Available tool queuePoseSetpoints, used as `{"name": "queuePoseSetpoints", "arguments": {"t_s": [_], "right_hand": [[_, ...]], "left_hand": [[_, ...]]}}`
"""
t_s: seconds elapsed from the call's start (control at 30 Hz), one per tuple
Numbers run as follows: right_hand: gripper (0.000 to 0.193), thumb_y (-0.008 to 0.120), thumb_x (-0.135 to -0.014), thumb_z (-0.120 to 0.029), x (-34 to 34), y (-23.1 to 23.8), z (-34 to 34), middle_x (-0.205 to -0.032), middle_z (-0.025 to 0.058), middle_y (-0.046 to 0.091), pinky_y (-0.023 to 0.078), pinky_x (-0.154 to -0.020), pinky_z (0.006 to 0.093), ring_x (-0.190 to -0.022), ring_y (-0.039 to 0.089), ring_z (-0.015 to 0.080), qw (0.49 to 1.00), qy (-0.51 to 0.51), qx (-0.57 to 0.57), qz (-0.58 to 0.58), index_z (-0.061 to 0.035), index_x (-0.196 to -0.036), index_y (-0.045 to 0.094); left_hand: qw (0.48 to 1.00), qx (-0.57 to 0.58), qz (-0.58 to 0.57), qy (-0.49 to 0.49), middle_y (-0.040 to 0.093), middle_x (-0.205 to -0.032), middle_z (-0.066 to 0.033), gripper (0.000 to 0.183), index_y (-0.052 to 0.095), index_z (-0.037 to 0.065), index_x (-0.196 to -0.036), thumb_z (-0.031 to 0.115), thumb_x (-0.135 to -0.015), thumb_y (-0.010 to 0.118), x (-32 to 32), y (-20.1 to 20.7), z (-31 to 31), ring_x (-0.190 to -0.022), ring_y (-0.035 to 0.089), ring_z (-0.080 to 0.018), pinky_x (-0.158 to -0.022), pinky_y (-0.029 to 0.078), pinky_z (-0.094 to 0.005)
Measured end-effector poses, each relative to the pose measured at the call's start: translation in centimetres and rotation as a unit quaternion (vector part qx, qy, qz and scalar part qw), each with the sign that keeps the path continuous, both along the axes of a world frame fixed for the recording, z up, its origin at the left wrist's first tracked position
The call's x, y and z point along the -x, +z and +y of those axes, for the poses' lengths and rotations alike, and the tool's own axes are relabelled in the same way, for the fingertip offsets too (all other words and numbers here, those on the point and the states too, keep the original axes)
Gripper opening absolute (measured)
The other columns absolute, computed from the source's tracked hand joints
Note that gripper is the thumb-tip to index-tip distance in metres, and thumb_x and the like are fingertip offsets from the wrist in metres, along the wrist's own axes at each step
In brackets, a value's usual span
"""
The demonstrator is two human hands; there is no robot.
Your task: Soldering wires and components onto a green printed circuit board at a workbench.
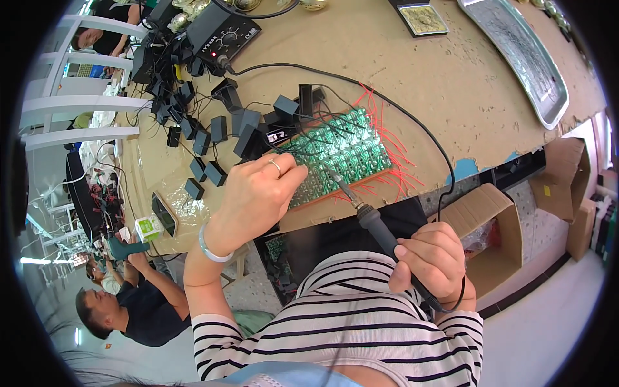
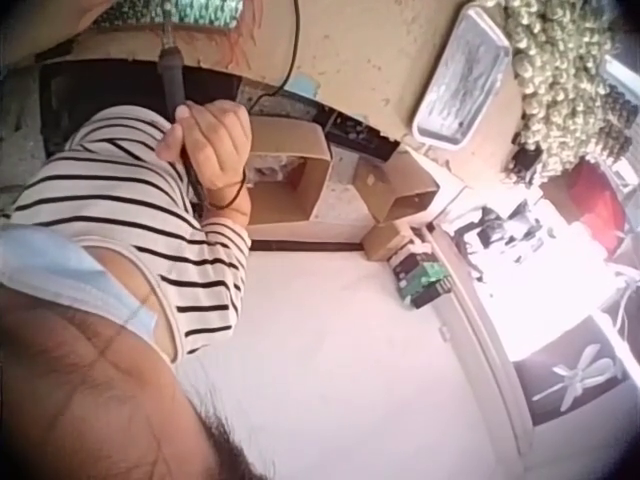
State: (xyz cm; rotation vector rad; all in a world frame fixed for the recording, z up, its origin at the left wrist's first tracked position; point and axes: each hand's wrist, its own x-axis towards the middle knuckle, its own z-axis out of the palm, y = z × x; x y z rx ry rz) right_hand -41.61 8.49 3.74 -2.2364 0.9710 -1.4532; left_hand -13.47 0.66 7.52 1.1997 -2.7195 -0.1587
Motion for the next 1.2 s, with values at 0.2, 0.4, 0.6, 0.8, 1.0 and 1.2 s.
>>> {"name": "queuePoseSetpoints", "arguments": {"t_s": [0.2, 0.4, 0.6, 0.8, 1.0, 1.2], "right_hand": [[0.012, 0.065, -0.088, -0.006, 0.5, 0.1, -0.3, -0.081, 0.0093, 0.067, 0.052, -0.057, 0.0333, -0.061, 0.061, 0.0213, 0.999, 0.028, 0.014, 0.007, 0.0024, -0.096, 0.063], [0.010, 0.066, -0.086, -0.004, 0.0, -0.1, -0.6, -0.080, 0.0097, 0.067, 0.053, -0.057, 0.0329, -0.061, 0.062, 0.0210, 0.999, 0.049, 0.016, 0.002, 0.0030, -0.093, 0.064], [0.011, 0.067, -0.078, 0.000, -0.8, -0.2, -1.2, -0.080, 0.0098, 0.066, 0.052, -0.056, 0.0324, -0.060, 0.060, 0.0209, 0.998, 0.058, 0.021, 0.010, 0.0041, -0.088, 0.067], [0.011, 0.068, -0.074, 0.001, -1.4, -0.5, -1.4, -0.078, 0.0101, 0.066, 0.052, -0.056, 0.0323, -0.059, 0.059, 0.0207, 0.997, 0.065, 0.023, 0.022, 0.0042, -0.085, 0.067], [0.009, 0.068, -0.073, 0.001, -1.9, -0.5, -1.5, -0.074, 0.0092, 0.065, 0.051, -0.055, 0.0309, -0.057, 0.058, 0.0191, 0.993, 0.072, 0.077, 0.052, 0.0030, -0.082, 0.065], [0.010, 0.067, -0.085, -0.007, -2.0, -0.1, -1.4, -0.077, 0.0117, 0.067, 0.053, -0.056, 0.0322, -0.058, 0.060, 0.0206, 0.978, 0.095, 0.147, 0.117, 0.0029, -0.085, 0.064]], "left_hand": [[1.000, -0.005, 0.001, 0.006, 0.055, -0.079, -0.0057, 0.013, 0.059, 0.006, -0.080, 0.006, -0.069, 0.067, 0.1, 0.2, 0.0, -0.075, 0.063, -0.0217, -0.057, 0.053, -0.0343], [0.998, 0.002, 0.049, 0.040, 0.059, -0.080, -0.0053, 0.013, 0.062, 0.007, -0.081, 0.004, -0.070, 0.068, -0.1, -0.1, 0.3, -0.077, 0.063, -0.0227, -0.060, 0.053, -0.0350], [0.996, -0.023, 0.067, 0.047, 0.059, -0.082, -0.0045, 0.010, 0.062, 0.007, -0.082, 0.006, -0.077, 0.071, 0.0, 0.3, 0.1, -0.079, 0.063, -0.0228, -0.060, 0.053, -0.0352], [0.996, -0.019, 0.077, 0.046, 0.059, -0.086, -0.0054, 0.013, 0.061, 0.006, -0.083, 0.006, -0.076, 0.072, -0.2, 0.0, 0.1, -0.081, 0.063, -0.0228, -0.061, 0.054, -0.0352], [0.997, -0.020, 0.065, 0.040, 0.056, -0.084, -0.0069, 0.013, 0.060, 0.005, -0.081, 0.005, -0.074, 0.071, 0.0, -0.3, 0.3, -0.081, 0.064, -0.0235, -0.060, 0.054, -0.0355], [0.999, -0.019, 0.018, 0.022, 0.055, -0.082, -0.0083, 0.010, 0.059, 0.003, -0.079, 0.005, -0.072, 0.066, 0.4, -0.1, 0.1, -0.080, 0.064, -0.0238, -0.056, 0.054, -0.0348]]}}
